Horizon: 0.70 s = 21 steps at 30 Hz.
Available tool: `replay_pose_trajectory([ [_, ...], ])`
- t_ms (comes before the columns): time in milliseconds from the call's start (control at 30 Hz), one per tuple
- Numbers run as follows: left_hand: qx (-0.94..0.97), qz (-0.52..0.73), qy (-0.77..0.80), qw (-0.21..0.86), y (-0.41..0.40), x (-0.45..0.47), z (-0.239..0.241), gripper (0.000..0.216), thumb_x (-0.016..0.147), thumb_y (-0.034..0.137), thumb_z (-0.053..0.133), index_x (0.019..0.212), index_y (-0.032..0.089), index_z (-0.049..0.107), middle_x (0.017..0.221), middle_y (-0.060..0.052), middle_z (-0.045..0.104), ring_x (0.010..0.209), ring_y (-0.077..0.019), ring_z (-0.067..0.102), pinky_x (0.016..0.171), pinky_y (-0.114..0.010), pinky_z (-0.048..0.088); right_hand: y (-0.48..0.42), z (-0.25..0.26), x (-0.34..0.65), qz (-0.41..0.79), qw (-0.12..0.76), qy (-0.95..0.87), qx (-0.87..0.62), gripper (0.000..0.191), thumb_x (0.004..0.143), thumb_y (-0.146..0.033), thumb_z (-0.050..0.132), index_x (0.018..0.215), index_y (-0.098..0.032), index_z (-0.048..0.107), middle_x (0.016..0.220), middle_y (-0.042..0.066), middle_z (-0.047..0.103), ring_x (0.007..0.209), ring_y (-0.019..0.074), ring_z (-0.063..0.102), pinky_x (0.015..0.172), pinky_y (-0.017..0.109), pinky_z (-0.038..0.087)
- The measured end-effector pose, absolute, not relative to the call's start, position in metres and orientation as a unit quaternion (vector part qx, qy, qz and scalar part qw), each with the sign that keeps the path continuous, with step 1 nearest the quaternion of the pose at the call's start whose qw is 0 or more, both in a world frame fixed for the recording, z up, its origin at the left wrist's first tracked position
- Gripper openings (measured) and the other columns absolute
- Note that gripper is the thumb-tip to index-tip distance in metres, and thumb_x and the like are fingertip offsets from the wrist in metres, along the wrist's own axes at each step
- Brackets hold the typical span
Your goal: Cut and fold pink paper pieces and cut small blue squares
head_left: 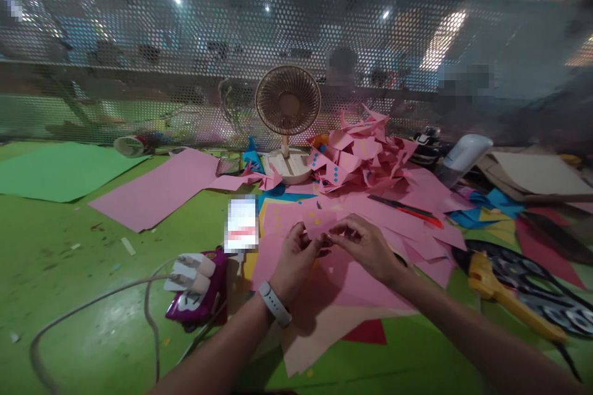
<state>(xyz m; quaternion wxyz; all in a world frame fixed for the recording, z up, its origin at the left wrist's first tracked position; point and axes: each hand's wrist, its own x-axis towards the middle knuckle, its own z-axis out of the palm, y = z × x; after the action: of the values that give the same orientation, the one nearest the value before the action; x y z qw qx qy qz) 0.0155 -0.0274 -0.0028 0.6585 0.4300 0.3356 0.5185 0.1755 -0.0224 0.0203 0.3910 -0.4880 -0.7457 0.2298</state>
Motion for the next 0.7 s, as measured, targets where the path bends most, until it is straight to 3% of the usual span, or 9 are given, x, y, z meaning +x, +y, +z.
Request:
replay_pose_trajectory([
  [267,0.421,0.527,0.331,0.660,-0.027,0.015,-0.006,0.033,0.077,0.026,0.066,0.077,0.020,0.034,0.074,0.000,0.065,0.075,-0.0150,0.065,0.078,-0.035,0.051,-0.024,0.012,0.177,0.138,0.375,-0.787,-0.470,0.006,0.085,-0.026,0.056,0.087,-0.021,0.059,0.084,0.002,0.059,0.073,0.0139,0.056,0.065,0.026,0.045],
  [500,0.404,0.524,0.335,0.671,-0.028,0.014,0.001,0.036,0.076,0.025,0.067,0.075,0.020,0.032,0.070,0.001,0.064,0.070,-0.0142,0.065,0.074,-0.032,0.051,-0.027,0.007,0.176,-0.013,0.321,-0.851,-0.416,0.015,0.091,-0.021,0.045,0.095,-0.018,0.059,0.086,0.006,0.061,0.083,0.0186,0.055,0.073,0.031,0.044],
  [700,0.407,0.535,0.322,0.666,-0.027,0.016,-0.002,0.034,0.077,0.028,0.066,0.076,0.020,0.033,0.071,0.002,0.062,0.075,-0.0150,0.065,0.080,-0.036,0.050,-0.023,0.007,0.179,0.088,0.364,-0.811,-0.449,0.007,0.087,-0.021,0.052,0.084,-0.019,0.058,0.082,0.003,0.058,0.076,0.0155,0.056,0.068,0.028,0.044],
])
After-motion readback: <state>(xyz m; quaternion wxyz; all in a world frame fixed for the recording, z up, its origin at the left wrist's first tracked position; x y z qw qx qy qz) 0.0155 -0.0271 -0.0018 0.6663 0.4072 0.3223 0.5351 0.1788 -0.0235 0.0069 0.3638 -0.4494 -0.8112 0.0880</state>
